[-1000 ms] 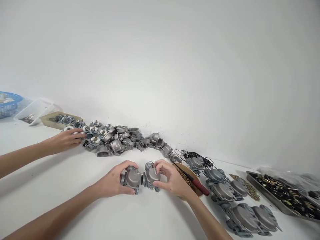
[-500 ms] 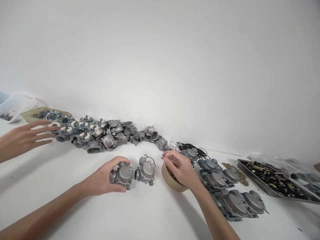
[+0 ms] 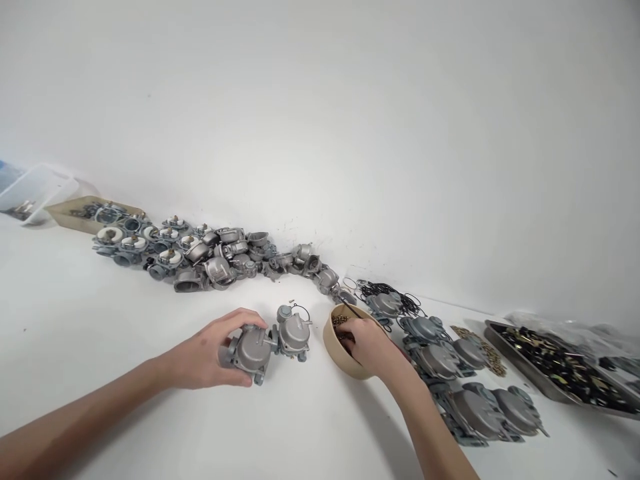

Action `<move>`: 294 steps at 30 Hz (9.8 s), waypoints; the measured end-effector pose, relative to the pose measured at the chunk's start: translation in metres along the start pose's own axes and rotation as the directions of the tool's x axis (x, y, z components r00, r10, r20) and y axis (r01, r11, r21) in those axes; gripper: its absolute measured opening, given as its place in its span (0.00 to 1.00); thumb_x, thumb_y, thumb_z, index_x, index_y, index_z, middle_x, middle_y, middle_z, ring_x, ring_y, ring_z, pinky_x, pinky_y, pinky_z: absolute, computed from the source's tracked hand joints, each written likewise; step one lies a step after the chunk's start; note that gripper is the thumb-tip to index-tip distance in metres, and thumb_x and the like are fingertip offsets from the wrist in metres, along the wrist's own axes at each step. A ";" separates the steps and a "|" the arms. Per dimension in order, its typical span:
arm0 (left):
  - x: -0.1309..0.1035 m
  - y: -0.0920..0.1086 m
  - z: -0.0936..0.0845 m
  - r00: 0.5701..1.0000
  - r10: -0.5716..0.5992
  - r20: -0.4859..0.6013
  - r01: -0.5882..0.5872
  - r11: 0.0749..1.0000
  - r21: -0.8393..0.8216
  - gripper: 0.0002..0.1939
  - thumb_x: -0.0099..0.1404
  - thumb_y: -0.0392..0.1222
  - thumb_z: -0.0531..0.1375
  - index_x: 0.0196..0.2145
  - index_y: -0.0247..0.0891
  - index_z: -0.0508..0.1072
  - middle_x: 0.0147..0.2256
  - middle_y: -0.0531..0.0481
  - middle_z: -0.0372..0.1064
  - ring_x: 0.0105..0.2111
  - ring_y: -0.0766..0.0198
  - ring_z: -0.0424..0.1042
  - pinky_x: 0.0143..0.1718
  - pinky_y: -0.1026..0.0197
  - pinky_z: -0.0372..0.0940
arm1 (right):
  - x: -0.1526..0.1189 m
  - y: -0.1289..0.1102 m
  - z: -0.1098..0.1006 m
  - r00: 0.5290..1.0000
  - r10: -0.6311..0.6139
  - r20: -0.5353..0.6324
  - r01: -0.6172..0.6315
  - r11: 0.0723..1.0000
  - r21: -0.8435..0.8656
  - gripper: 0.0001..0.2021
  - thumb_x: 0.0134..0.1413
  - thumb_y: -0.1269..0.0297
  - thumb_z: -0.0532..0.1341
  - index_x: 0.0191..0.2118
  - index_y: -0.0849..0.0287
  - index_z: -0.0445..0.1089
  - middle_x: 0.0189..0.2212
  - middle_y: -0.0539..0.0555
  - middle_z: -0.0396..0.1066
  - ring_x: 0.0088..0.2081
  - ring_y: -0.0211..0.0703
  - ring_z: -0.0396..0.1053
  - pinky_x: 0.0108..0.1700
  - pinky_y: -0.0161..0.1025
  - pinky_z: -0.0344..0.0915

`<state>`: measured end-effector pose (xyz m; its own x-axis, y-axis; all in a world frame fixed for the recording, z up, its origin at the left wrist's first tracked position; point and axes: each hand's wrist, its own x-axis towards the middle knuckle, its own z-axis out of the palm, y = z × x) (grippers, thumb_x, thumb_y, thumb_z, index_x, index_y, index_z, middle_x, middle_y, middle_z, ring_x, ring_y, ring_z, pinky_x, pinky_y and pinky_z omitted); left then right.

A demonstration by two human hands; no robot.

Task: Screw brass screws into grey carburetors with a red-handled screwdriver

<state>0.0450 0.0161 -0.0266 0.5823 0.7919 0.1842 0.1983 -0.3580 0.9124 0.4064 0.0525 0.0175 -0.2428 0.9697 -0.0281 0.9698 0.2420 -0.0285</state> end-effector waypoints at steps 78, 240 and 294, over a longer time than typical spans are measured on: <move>-0.017 0.014 -0.017 0.872 0.489 0.016 -0.454 0.797 0.398 0.07 0.74 0.36 0.62 0.36 0.38 0.78 0.30 0.49 0.78 0.27 0.65 0.76 0.28 0.66 0.66 | -0.050 -0.131 0.026 0.943 -0.332 -0.004 0.303 0.856 0.418 0.16 0.55 0.82 0.55 0.22 0.60 0.51 0.25 0.47 0.61 0.27 0.33 0.57 0.30 0.34 0.50; -0.018 0.010 0.023 0.943 0.332 -0.010 -0.262 0.762 0.592 0.19 0.71 0.41 0.60 0.58 0.51 0.66 0.52 0.48 0.73 0.47 0.51 0.76 0.45 0.53 0.73 | -0.008 -0.149 -0.092 0.472 -0.602 -0.644 0.880 0.282 0.381 0.18 0.64 0.67 0.66 0.58 0.55 0.73 0.38 0.51 0.76 0.33 0.35 0.75 0.42 0.35 0.78; -0.016 0.008 0.021 0.927 0.375 -0.024 -0.280 0.731 0.622 0.23 0.69 0.42 0.62 0.60 0.51 0.65 0.49 0.49 0.74 0.40 0.54 0.78 0.36 0.55 0.72 | -0.005 -0.142 -0.089 0.434 -0.571 -0.697 0.899 0.227 0.373 0.19 0.63 0.66 0.68 0.58 0.59 0.74 0.43 0.56 0.75 0.34 0.36 0.75 0.40 0.38 0.79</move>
<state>0.0537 -0.0101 -0.0304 0.5949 0.6116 0.5215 0.4727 -0.7910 0.3884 0.2714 0.0161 0.1105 -0.6441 0.3064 0.7009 -0.0056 0.9143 -0.4049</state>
